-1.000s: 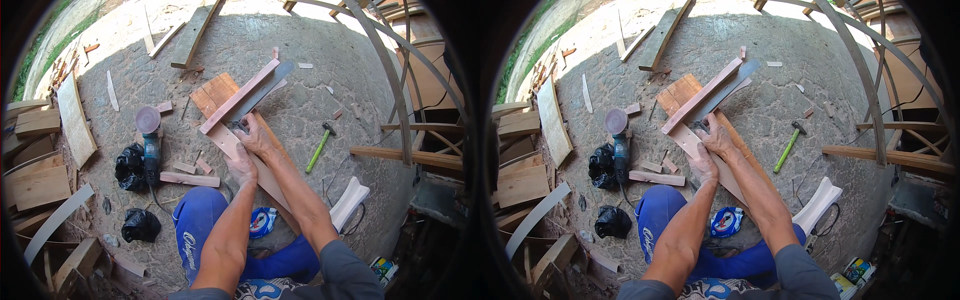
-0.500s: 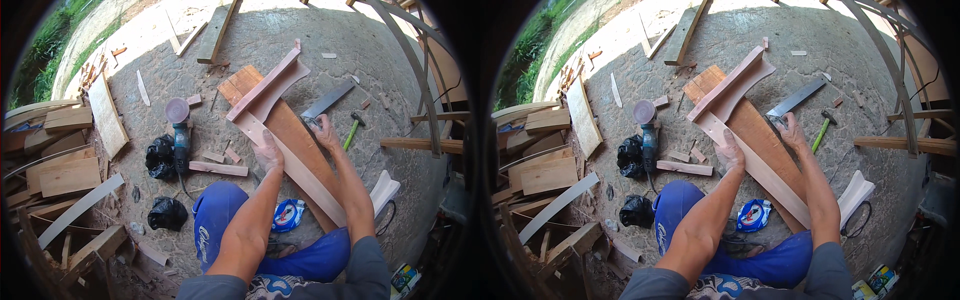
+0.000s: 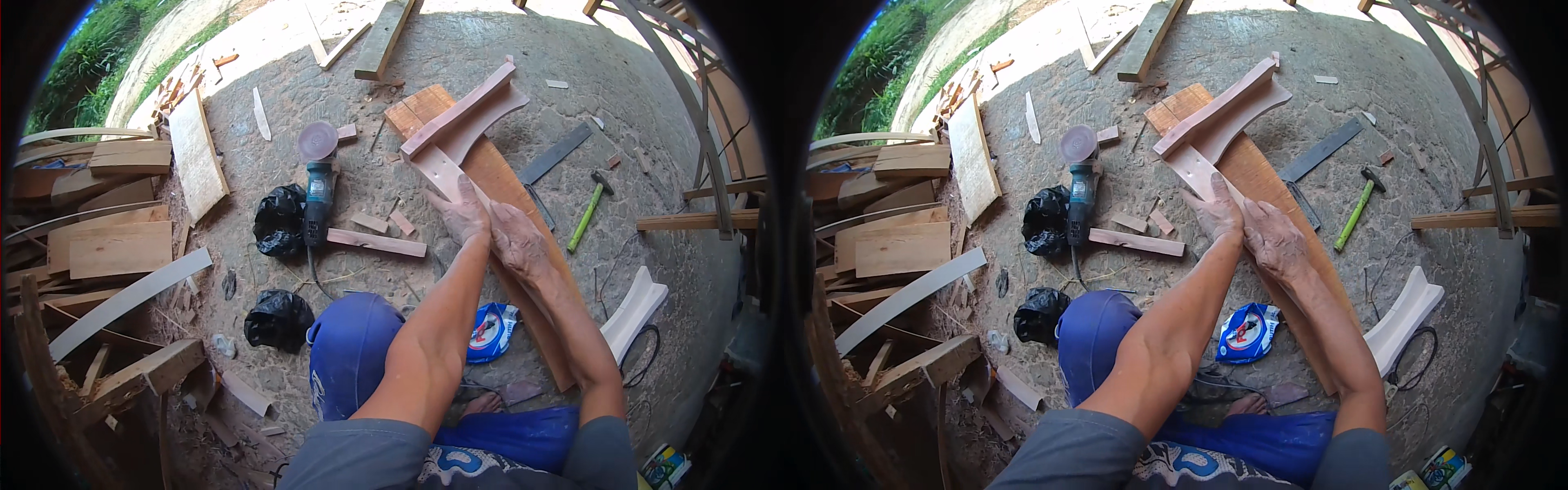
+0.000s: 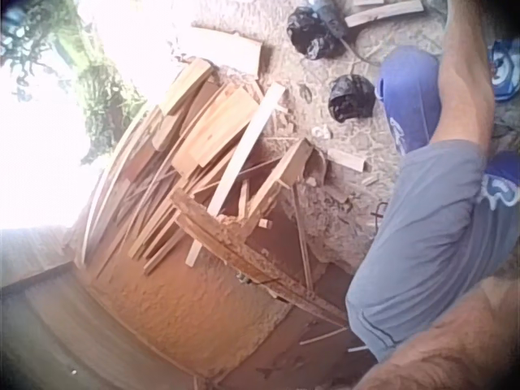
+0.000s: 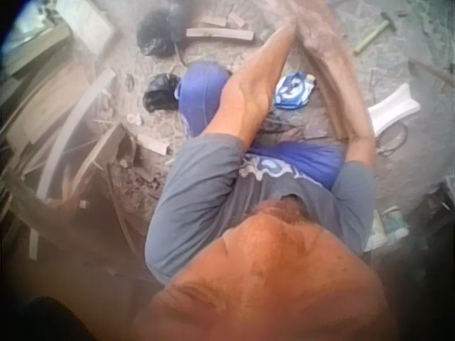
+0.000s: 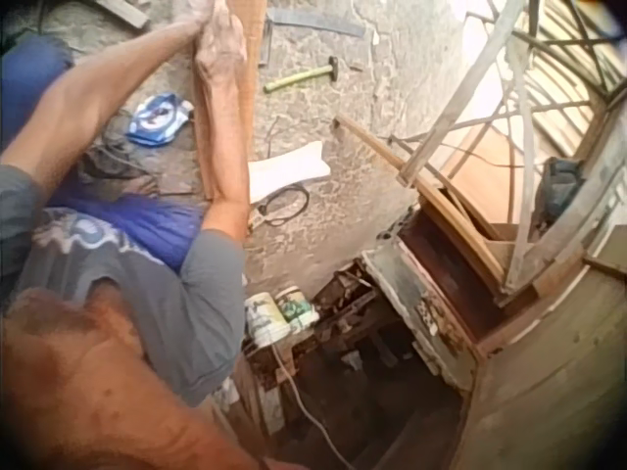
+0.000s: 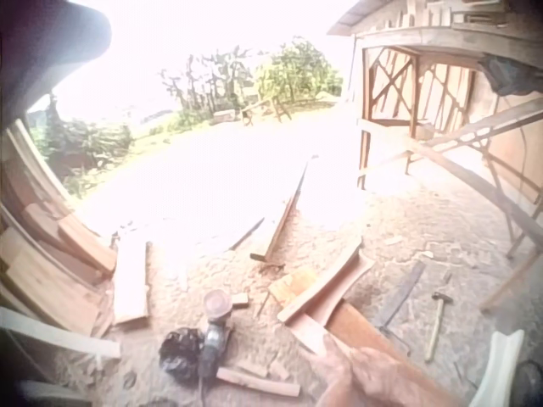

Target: The person sits on the floor and assembles a wooden frame by joining curved pieces to a straight plank. They use a hammer to drive nails into the joints, frequently checking alignment and tapping the wood to ensure a tight fit.

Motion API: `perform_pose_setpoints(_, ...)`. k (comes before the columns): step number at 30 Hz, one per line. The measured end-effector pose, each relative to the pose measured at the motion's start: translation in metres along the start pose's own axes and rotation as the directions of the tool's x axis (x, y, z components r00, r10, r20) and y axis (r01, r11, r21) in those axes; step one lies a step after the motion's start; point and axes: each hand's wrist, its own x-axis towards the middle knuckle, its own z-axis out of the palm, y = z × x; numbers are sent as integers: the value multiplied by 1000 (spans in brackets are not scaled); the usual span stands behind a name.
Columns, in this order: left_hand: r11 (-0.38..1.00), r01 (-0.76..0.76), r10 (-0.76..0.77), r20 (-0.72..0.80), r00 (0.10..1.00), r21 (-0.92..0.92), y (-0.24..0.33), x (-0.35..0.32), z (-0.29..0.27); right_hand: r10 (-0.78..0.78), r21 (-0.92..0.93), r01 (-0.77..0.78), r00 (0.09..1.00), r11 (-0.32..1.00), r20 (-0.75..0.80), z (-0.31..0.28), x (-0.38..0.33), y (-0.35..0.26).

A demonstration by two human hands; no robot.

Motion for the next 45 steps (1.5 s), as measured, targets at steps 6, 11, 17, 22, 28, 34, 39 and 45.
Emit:
perform_pose_setpoints(6,957,-168,191,75,979,-238,-3,6,-14,-21,-25,23,996,999,81,-6,-1,-3)
perform_pose_setpoints(11,926,-194,243,119,963,-324,6,27,-19,-32,-153,48,994,987,108,-1,-1,-4)
perform_pose_setpoints(17,969,-192,217,171,961,-153,8,57,-26,-25,-214,49,993,976,113,7,-4,-2)
perform_pose_setpoints(22,972,-235,233,207,950,-14,19,98,-42,-24,-230,46,995,972,98,12,4,-7)
perform_pose_setpoints(28,560,-519,-185,708,681,646,133,164,-96,25,-208,-2,994,978,104,17,2,9)
perform_pose_setpoints(34,387,-831,493,673,552,399,173,227,-233,94,-211,-70,990,975,109,8,1,-5)
perform_pose_setpoints(39,736,-423,37,594,804,528,98,273,-369,54,-192,-38,995,981,81,13,-1,-4)
perform_pose_setpoints(45,392,-631,298,556,776,670,-13,319,-378,46,-185,-25,993,982,107,16,10,-9)
